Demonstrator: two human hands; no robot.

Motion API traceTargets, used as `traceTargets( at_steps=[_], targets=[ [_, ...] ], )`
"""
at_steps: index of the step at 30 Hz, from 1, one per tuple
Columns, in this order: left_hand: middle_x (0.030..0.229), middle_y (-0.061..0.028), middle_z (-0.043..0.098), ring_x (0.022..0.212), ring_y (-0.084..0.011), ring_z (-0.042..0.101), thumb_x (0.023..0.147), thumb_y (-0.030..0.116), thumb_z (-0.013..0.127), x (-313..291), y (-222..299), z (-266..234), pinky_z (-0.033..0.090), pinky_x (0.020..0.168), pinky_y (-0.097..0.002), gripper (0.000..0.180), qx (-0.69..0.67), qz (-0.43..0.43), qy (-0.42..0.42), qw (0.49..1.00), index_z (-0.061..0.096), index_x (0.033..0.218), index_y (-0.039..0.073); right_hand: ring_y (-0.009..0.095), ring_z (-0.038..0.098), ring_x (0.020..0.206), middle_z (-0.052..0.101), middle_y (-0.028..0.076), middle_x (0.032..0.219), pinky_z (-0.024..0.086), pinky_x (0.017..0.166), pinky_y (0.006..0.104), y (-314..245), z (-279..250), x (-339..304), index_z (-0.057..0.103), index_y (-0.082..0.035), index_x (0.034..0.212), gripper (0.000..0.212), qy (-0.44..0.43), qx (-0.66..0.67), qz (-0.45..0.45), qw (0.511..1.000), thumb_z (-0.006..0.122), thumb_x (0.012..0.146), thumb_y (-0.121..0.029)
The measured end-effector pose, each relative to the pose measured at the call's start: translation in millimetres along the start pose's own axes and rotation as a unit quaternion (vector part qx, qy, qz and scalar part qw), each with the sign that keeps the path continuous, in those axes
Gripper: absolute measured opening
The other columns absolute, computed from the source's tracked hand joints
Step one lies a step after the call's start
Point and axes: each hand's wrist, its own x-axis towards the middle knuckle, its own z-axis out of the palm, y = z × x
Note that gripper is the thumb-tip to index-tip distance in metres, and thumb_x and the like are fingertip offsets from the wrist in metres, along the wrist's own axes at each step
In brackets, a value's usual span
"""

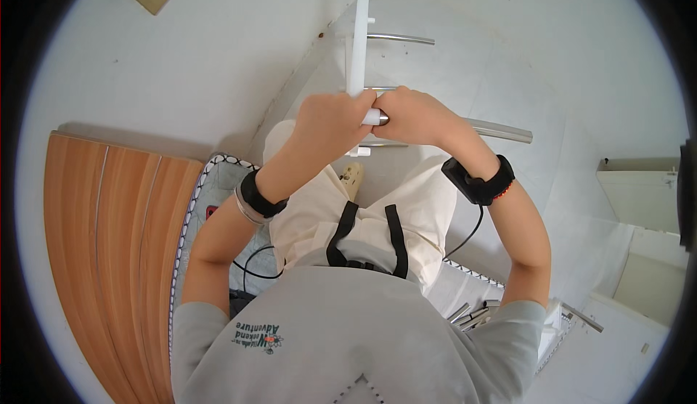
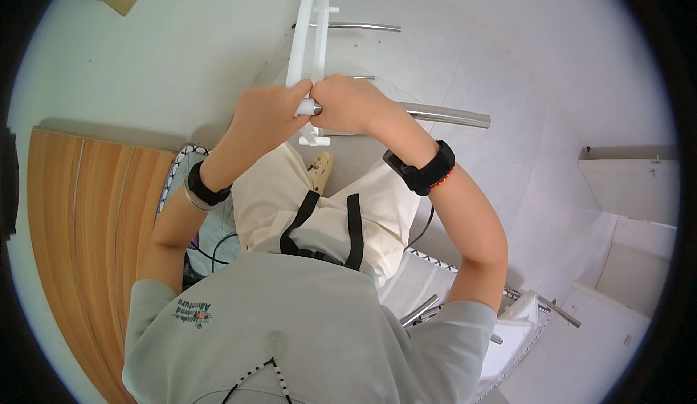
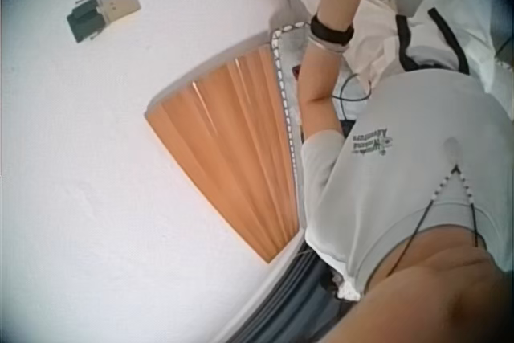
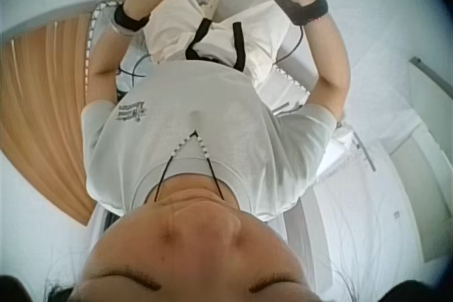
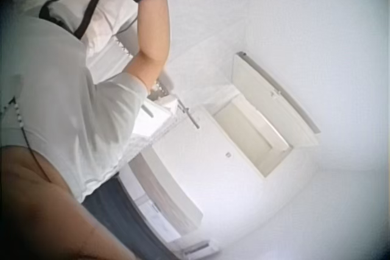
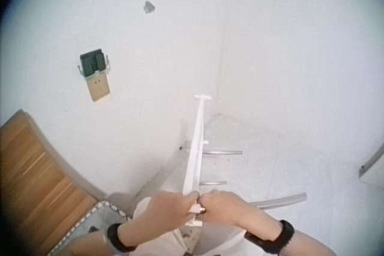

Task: Assembling a white plastic and metal shelf or rack.

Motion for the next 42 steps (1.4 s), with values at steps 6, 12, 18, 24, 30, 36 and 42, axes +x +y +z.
traceTargets(
  at_steps=[6,12,18,24,30,36,42],
  targets=[
    [0.054,-0.0062,0.052,0.052,-0.0247,0.055,0.069,0.022,0.063,-3,-10,-4,0.039,0.044,-0.0353,0.023,-0.003,0.004,-0.024,1.0,0.052,0.086,0.012,0.031,0.06,0.062,0.06,0.013,0.064,0.048,0.054,0.0372,-13,13,-8,0.059,-0.003,0.081,0.018,0.091,-0.087,-0.011,0.992,0.06,0.074,-0.02],
    [0.057,-0.0074,0.054,0.056,-0.0256,0.056,0.069,0.022,0.064,-7,-10,-9,0.041,0.048,-0.0359,0.027,-0.006,-0.014,-0.058,0.998,0.051,0.09,0.013,0.026,0.057,0.052,0.054,0.011,0.054,0.044,0.046,0.0326,-7,32,-14,0.049,-0.004,0.076,0.018,0.199,-0.194,-0.035,0.96,0.061,0.074,-0.017],
    [0.065,-0.01,0.057,0.067,-0.0278,0.058,0.071,0.021,0.063,-17,-42,-27,0.043,0.057,-0.0391,0.031,-0.03,-0.094,-0.116,0.988,0.049,0.098,0.013,0.021,0.05,0.045,0.049,0.004,0.055,0.039,0.04,0.0294,48,-5,-53,0.043,-0.006,0.067,0.017,0.397,-0.308,0.004,0.864,0.059,0.07,-0.005],
    [0.065,-0.0101,0.057,0.068,-0.0284,0.058,0.071,0.021,0.063,-12,-28,-19,0.044,0.058,-0.0398,0.032,-0.022,-0.078,-0.087,0.993,0.049,0.099,0.013,0.026,0.05,0.055,0.052,0.009,0.069,0.04,0.049,0.034,43,11,-87,0.044,-0.003,0.079,0.016,0.396,-0.069,0.053,0.914,0.06,0.075,-0.006],
    [0.081,-0.0157,0.06,0.077,-0.0338,0.058,0.072,0.015,0.06,-13,-23,-20,0.045,0.065,-0.041,0.034,-0.029,-0.093,-0.088,0.991,0.05,0.104,0.013,0.026,0.05,0.062,0.053,0.011,0.076,0.042,0.058,0.034,56,29,-163,0.049,-0.003,0.092,0.021,0.464,0.043,0.152,0.872,0.062,0.076,-0.007],
    [0.086,-0.0166,0.061,0.081,-0.0361,0.058,0.074,0.014,0.058,-22,-26,-23,0.045,0.068,-0.0409,0.035,-0.03,-0.165,-0.11,0.98,0.049,0.108,0.014,0.009,0.053,0.064,0.054,0.004,0.077,0.043,0.053,0.0213,51,72,-270,0.051,0.0,0.094,0.02,0.701,0.206,0.337,0.593,0.063,0.081,-0.01],
    [0.087,-0.0169,0.061,0.082,-0.0364,0.058,0.077,0.013,0.055,-16,-15,-20,0.045,0.069,-0.0402,0.033,-0.023,-0.182,-0.11,0.977,0.048,0.109,0.015,0.012,0.054,0.059,0.054,0.009,0.078,0.046,0.052,0.0215,42,141,-375,0.048,0.001,0.089,0.016,0.829,0.129,0.453,0.301,0.06,0.081,-0.007]
  ],
)
